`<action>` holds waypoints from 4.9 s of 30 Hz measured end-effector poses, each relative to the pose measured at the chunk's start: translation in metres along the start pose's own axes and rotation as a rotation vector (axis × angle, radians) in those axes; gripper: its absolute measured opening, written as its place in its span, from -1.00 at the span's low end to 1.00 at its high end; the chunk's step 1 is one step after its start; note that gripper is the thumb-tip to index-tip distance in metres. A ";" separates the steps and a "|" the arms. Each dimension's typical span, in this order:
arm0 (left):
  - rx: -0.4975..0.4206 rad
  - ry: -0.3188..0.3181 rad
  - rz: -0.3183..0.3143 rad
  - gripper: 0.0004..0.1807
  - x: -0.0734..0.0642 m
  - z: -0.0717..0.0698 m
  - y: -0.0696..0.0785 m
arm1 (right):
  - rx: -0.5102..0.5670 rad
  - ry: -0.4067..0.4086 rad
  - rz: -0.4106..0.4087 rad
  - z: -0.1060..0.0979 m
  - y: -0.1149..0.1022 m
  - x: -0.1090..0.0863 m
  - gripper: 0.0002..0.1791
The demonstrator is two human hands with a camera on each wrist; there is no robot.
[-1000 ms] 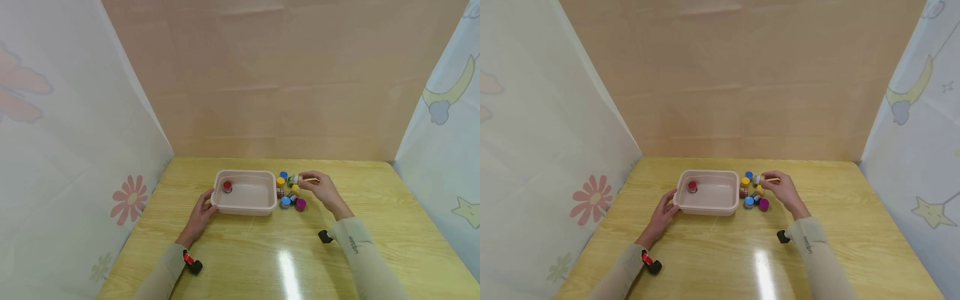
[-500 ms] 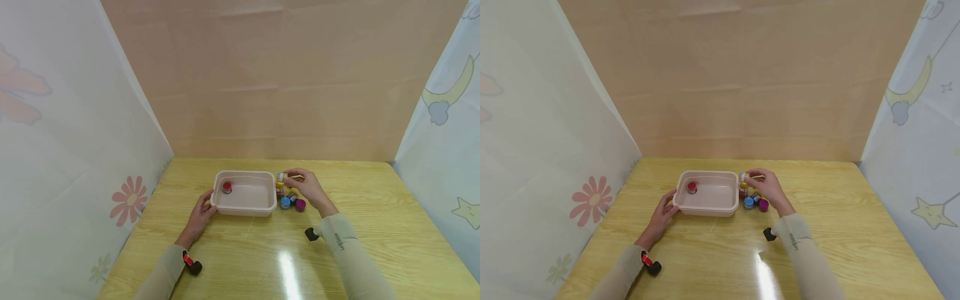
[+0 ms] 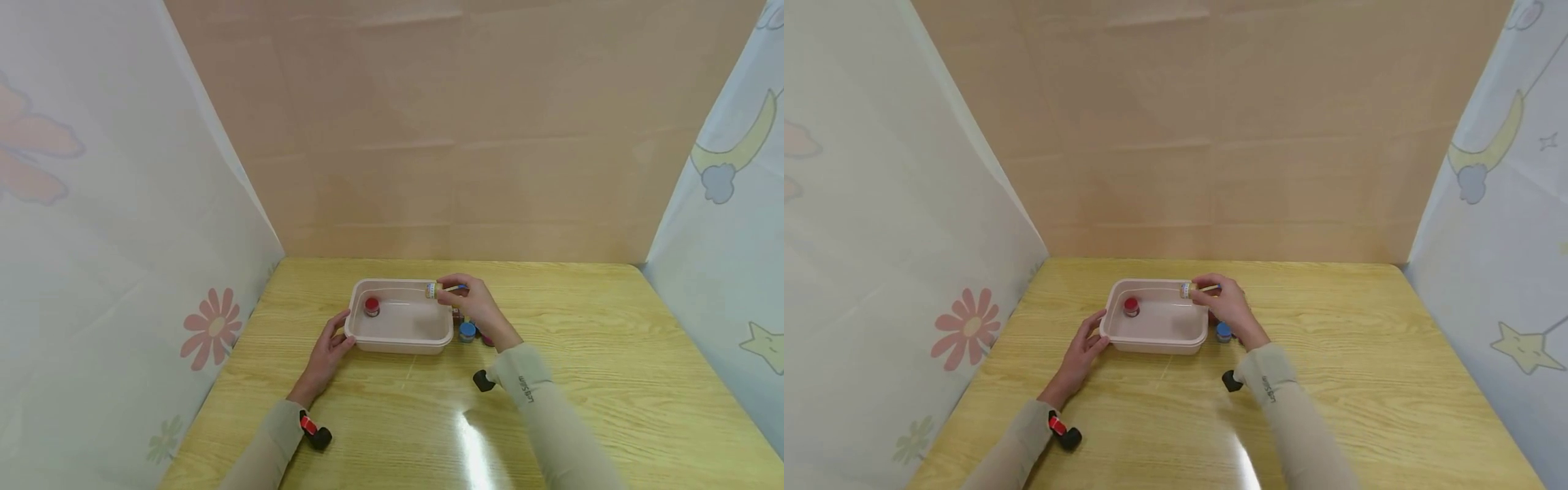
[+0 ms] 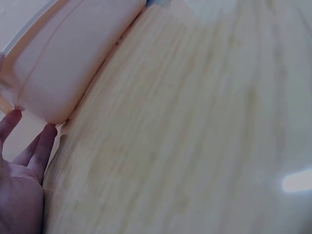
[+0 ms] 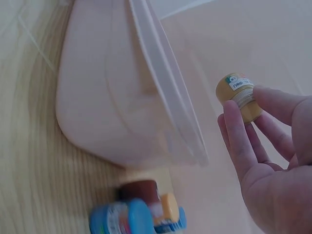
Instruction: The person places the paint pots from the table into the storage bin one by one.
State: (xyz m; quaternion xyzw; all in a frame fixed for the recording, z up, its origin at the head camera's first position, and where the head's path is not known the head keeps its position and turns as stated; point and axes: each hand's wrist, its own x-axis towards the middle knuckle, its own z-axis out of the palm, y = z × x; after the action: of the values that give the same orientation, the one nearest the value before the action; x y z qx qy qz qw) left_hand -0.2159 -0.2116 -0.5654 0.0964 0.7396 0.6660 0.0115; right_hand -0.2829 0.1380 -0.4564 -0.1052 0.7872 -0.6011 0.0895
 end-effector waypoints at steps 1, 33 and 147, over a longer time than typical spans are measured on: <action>0.000 -0.001 0.001 -0.32 0.000 0.000 0.000 | 0.006 -0.007 0.002 0.003 0.000 0.001 -0.54; 0.004 0.000 -0.003 -0.33 0.000 0.000 -0.001 | 0.034 0.001 -0.055 0.080 0.005 0.032 -0.65; 0.021 0.002 0.005 -0.33 0.002 0.001 -0.003 | -0.324 -0.043 -0.074 0.031 -0.013 0.013 -0.68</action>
State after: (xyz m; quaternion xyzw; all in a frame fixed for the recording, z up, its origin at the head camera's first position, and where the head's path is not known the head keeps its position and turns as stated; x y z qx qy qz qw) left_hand -0.2180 -0.2110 -0.5687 0.0977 0.7464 0.6583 0.0082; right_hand -0.2862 0.1024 -0.4516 -0.1599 0.8672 -0.4669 0.0660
